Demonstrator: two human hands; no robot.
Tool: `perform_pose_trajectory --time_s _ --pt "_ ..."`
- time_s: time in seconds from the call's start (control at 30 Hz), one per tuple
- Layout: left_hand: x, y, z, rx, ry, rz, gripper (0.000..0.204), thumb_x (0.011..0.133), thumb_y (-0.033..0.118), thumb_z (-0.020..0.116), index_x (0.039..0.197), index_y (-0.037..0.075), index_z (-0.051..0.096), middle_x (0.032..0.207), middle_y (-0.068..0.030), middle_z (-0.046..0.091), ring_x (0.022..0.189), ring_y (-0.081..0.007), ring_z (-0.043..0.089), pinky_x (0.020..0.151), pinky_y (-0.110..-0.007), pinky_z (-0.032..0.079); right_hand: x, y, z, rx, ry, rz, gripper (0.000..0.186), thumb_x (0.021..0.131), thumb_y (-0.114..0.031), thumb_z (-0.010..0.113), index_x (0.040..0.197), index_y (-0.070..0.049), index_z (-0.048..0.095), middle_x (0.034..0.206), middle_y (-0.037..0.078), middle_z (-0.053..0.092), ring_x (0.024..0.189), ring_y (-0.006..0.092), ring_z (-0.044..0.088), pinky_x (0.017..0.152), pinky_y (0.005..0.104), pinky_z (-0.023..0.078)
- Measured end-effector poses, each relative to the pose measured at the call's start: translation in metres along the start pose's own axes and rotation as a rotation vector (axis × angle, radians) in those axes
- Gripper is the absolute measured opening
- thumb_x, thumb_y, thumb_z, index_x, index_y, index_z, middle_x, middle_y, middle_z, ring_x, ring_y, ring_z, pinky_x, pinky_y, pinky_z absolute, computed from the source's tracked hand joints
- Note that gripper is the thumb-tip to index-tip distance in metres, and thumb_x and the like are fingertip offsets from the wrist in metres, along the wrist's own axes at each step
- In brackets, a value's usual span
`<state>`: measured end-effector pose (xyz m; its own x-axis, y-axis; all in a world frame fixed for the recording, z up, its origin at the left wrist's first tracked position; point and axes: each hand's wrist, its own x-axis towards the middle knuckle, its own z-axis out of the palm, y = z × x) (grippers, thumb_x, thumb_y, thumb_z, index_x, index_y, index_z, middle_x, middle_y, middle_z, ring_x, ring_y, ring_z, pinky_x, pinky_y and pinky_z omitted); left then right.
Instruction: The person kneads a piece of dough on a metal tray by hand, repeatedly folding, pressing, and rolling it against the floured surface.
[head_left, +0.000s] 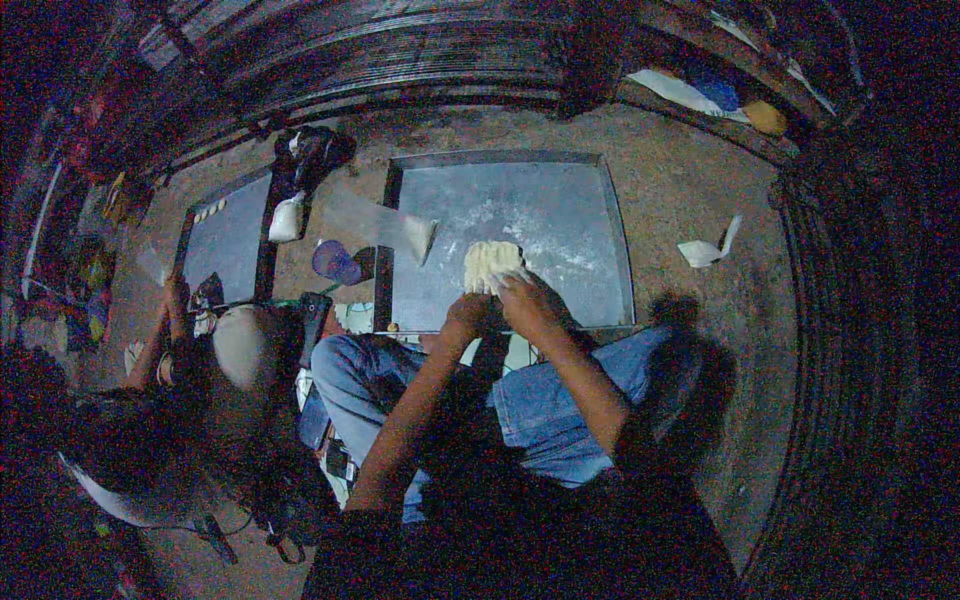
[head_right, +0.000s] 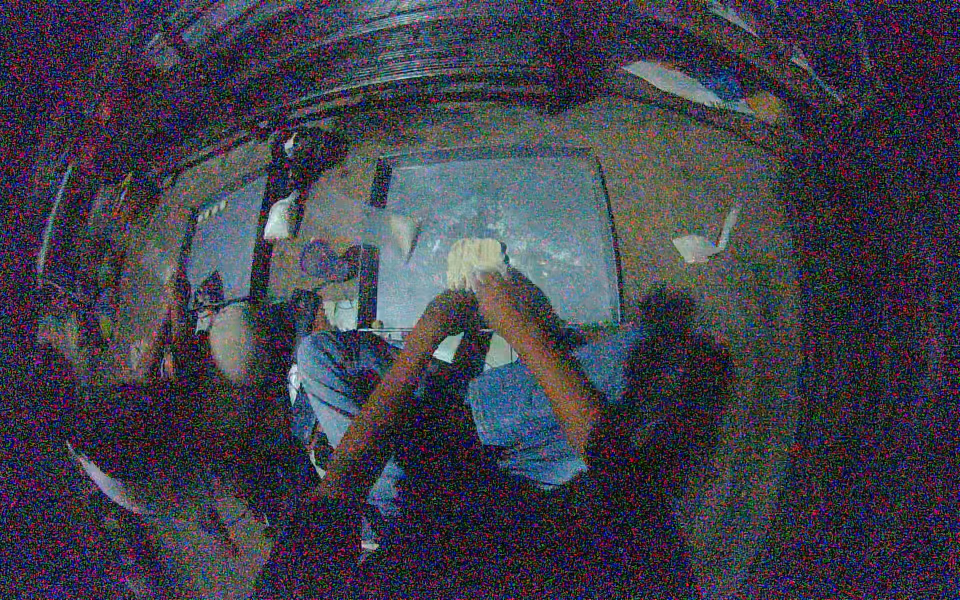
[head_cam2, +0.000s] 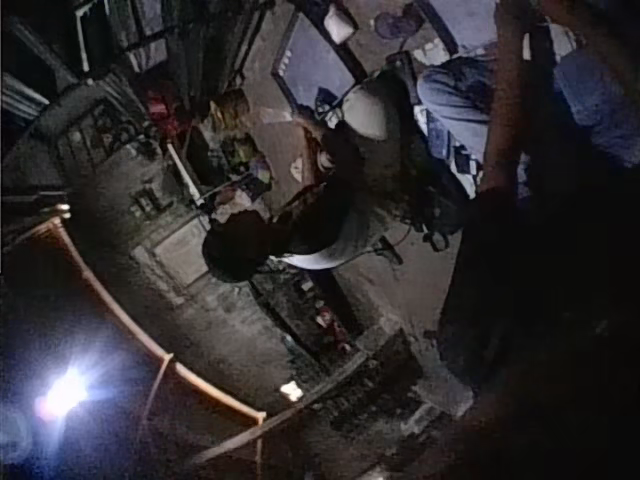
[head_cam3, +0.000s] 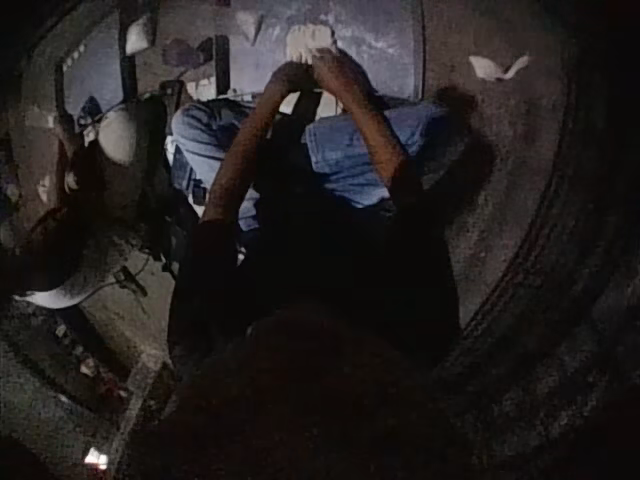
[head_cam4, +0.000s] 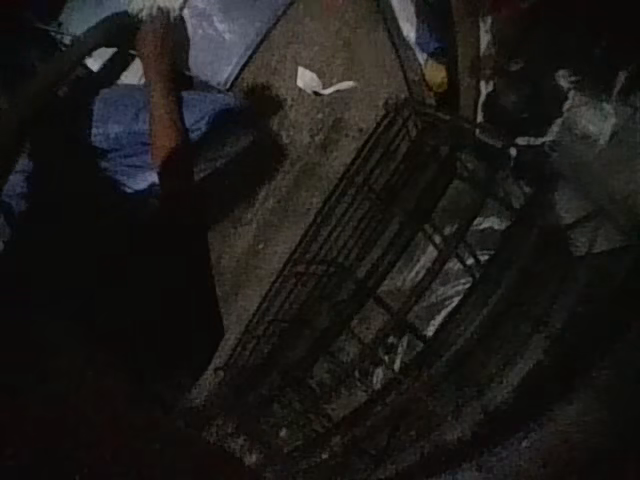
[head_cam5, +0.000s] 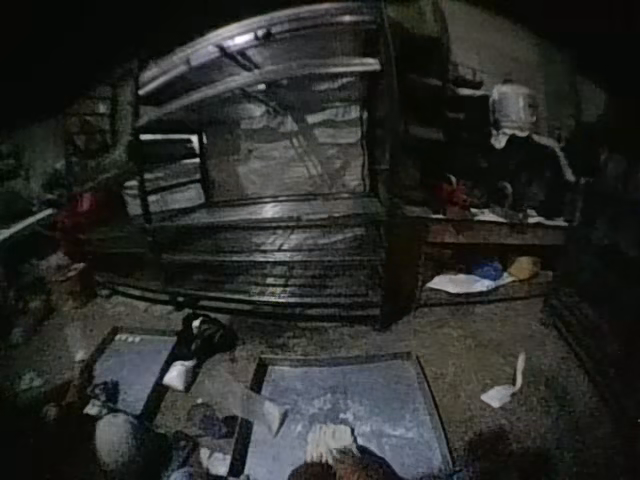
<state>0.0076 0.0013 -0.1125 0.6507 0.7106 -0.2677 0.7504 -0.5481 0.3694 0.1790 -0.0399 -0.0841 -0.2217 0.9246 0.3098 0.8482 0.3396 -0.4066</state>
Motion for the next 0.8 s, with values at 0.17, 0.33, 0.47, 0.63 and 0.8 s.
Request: perform_pose_trajectory --time_s 0.17,0.33,0.47,0.63,0.8 --pt "0.005 0.027 -0.073 -0.084 0.060 0.185 0.026 0.078 0.029 0.066 0.092 0.006 0.065 0.086 -0.0187 0.068 0.078 -0.0363 0.067 0.068 -0.044 0.054 -0.030 0.039 0.057 -0.162 -0.089 0.031 0.023 0.084 -0.012 0.052 0.097 0.000 0.067 0.101 0.020 0.067 0.094 0.0376 0.064 0.083 0.0499 0.051" --pt "0.010 0.002 -0.042 0.175 -0.042 0.157 0.020 0.081 0.025 0.058 0.087 0.007 0.065 0.090 -0.0237 0.065 0.078 -0.0376 0.066 0.069 -0.049 0.053 -0.003 0.015 0.025 -0.066 -0.274 0.033 0.024 0.083 -0.015 0.054 0.096 0.000 0.067 0.095 0.022 0.067 0.088 0.0386 0.065 0.080 0.0507 0.051" --pt "-0.001 -0.005 -0.021 0.374 0.273 -0.034 0.038 0.089 0.025 0.049 0.124 0.013 0.056 0.108 -0.0182 0.064 0.095 -0.0299 0.065 0.089 -0.047 0.050 0.010 -0.021 -0.073 0.013 -0.488 0.263 0.021 0.080 -0.016 0.056 0.090 0.000 0.066 0.088 0.022 0.067 0.081 0.0365 0.067 0.074 0.0488 0.053" --pt "0.007 -0.032 -0.022 0.490 0.106 0.037 0.047 0.093 0.029 0.043 0.134 0.006 0.047 0.125 -0.0192 0.058 0.123 -0.0291 0.052 0.099 -0.047 0.044 0.021 -0.016 -0.089 -0.016 -0.453 0.350 0.020 0.079 -0.011 0.056 0.090 0.003 0.065 0.091 0.024 0.067 0.086 0.0383 0.066 0.087 0.0511 0.049" --pt "0.005 -0.018 -0.021 0.098 0.050 -0.106 0.054 0.091 0.029 0.048 0.138 0.003 0.042 0.124 -0.0241 0.057 0.123 -0.0384 0.050 0.100 -0.052 0.041 -0.002 -0.013 -0.033 -0.420 -0.246 0.184 0.039 0.085 -0.014 0.050 0.119 0.002 0.059 0.137 0.021 0.046 0.129 0.0429 0.038 0.107 0.0628 0.024"
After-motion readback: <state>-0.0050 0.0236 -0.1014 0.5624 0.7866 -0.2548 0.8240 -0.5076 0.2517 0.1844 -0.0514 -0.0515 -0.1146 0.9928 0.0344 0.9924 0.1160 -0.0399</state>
